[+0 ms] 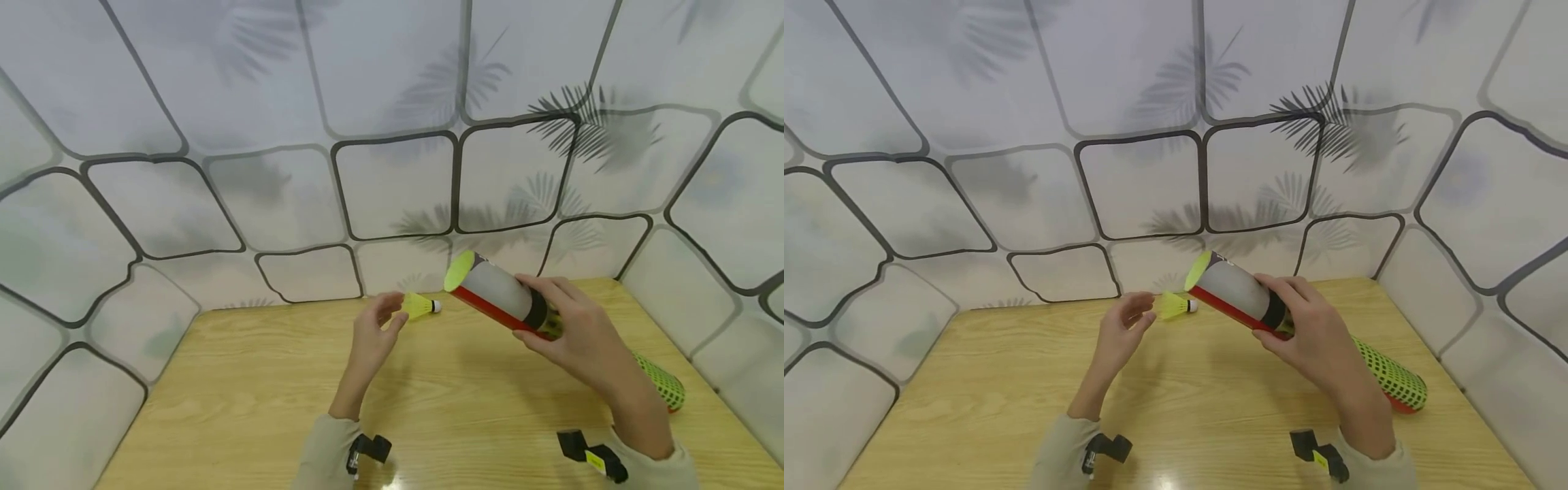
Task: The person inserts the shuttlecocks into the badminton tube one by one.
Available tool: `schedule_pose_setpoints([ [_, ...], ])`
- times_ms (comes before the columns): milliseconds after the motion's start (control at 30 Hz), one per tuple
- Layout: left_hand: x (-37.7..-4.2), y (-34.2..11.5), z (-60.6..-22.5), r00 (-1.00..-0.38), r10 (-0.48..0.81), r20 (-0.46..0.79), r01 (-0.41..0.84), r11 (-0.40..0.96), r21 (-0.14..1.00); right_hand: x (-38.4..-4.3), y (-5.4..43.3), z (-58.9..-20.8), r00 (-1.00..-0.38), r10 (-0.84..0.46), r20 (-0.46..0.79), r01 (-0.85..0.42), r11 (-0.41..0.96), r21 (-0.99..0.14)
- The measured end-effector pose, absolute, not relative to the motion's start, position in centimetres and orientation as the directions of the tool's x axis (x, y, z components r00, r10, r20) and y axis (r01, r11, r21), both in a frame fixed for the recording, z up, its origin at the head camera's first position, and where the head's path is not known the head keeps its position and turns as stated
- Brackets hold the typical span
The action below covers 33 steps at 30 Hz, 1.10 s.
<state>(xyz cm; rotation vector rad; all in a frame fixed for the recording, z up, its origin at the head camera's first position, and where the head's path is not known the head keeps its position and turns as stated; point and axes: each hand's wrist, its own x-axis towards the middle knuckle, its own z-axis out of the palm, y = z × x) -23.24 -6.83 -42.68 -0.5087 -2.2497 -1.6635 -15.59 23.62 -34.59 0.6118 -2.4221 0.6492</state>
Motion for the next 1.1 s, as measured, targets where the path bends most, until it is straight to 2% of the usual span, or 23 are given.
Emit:
schedule_pose_setpoints([
  [200, -25.3, -5.6, -44.6, -0.951, 0.079, 0.300, 0.309, 0.320, 0.896, -15.5, 24.0, -34.4, -0.741, -0.263, 0.618, -0.540, 0.780, -0.316],
  [700, -28.3, -4.0, -47.1, -0.979, 0.079, 0.190, 0.205, 0.424, 0.882, -15.3, 24.5, -34.1, -0.738, -0.250, 0.627, -0.537, 0.780, -0.321],
  [900, -29.1, -4.7, -48.0, -0.973, -0.001, 0.233, 0.209, 0.439, 0.874, -15.3, 24.5, -34.0, -0.741, -0.252, 0.623, -0.540, 0.774, -0.330],
  [1100, -28.8, -5.2, -47.5, -0.967, 0.001, 0.255, 0.233, 0.404, 0.885, -15.1, 25.1, -34.0, -0.743, -0.247, 0.623, -0.530, 0.786, -0.320],
])
